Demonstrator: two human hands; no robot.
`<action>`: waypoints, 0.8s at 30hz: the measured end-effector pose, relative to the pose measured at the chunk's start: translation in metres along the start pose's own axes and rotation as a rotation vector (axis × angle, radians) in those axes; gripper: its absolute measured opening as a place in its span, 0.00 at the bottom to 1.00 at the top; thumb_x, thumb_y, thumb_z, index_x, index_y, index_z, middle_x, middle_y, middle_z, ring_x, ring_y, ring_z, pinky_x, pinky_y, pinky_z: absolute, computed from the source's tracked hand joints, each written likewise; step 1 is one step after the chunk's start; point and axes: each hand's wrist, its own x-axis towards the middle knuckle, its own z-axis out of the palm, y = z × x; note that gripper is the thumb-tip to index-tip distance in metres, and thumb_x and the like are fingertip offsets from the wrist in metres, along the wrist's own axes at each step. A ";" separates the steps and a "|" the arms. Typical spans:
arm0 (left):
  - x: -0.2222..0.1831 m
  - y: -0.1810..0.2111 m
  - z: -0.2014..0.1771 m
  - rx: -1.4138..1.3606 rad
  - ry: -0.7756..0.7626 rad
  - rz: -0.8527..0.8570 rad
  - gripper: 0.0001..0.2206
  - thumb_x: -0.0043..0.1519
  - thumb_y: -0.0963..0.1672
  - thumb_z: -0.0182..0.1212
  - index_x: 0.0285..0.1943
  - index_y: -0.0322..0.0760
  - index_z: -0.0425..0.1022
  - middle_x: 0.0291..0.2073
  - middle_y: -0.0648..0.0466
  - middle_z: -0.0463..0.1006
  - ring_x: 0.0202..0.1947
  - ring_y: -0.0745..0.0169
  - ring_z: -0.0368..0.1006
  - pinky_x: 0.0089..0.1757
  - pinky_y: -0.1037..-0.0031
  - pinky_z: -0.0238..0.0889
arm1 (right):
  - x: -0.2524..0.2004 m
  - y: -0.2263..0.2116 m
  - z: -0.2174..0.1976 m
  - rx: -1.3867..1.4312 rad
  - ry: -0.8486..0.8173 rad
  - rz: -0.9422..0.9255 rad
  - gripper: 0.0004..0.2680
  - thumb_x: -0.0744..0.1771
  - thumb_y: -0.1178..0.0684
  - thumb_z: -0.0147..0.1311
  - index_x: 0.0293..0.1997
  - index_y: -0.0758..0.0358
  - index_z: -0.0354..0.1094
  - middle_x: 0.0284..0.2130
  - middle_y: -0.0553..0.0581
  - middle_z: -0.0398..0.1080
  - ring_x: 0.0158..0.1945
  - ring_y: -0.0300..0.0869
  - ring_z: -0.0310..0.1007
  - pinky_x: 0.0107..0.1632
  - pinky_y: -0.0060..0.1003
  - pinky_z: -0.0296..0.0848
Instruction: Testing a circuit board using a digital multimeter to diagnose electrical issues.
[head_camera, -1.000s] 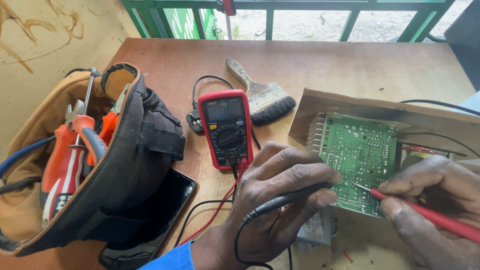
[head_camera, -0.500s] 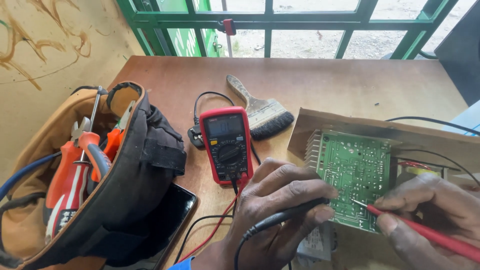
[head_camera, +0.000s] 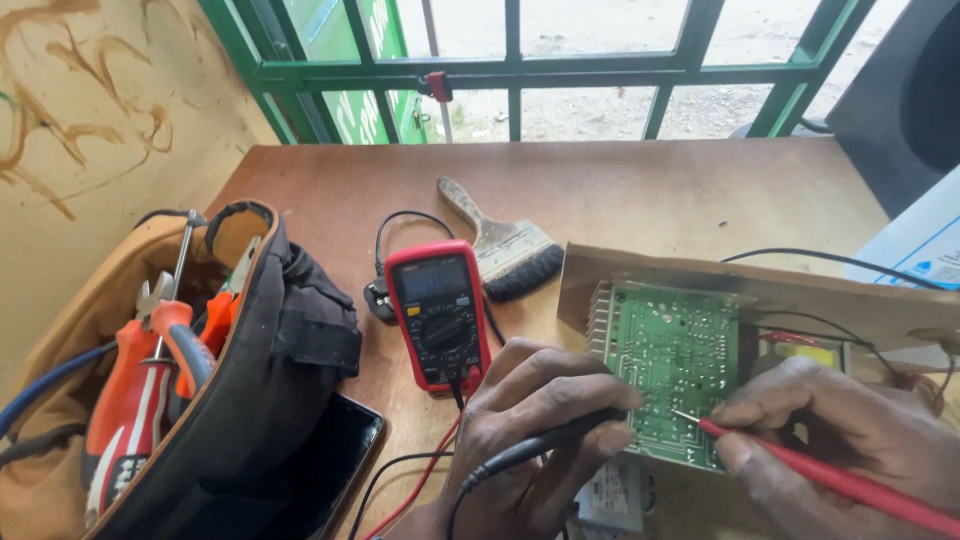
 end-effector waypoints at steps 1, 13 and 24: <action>-0.001 -0.001 0.002 -0.028 0.035 -0.026 0.13 0.69 0.48 0.51 0.47 0.36 0.78 0.40 0.54 0.80 0.40 0.58 0.75 0.49 0.67 0.66 | -0.001 -0.003 0.001 0.045 0.026 0.053 0.04 0.60 0.49 0.63 0.31 0.51 0.79 0.17 0.44 0.79 0.13 0.31 0.72 0.18 0.24 0.72; 0.001 0.002 0.001 -0.045 0.014 0.015 0.15 0.70 0.50 0.49 0.45 0.37 0.76 0.39 0.53 0.80 0.40 0.57 0.76 0.49 0.68 0.67 | 0.003 -0.031 0.003 0.100 0.164 0.238 0.02 0.60 0.57 0.64 0.30 0.60 0.80 0.19 0.51 0.71 0.20 0.36 0.67 0.24 0.30 0.64; 0.001 0.001 0.000 0.002 -0.001 0.041 0.13 0.71 0.48 0.48 0.45 0.36 0.76 0.39 0.53 0.81 0.39 0.57 0.77 0.49 0.67 0.67 | 0.004 -0.023 0.002 0.095 0.056 0.192 0.03 0.60 0.55 0.65 0.32 0.56 0.81 0.19 0.49 0.75 0.18 0.35 0.70 0.23 0.29 0.67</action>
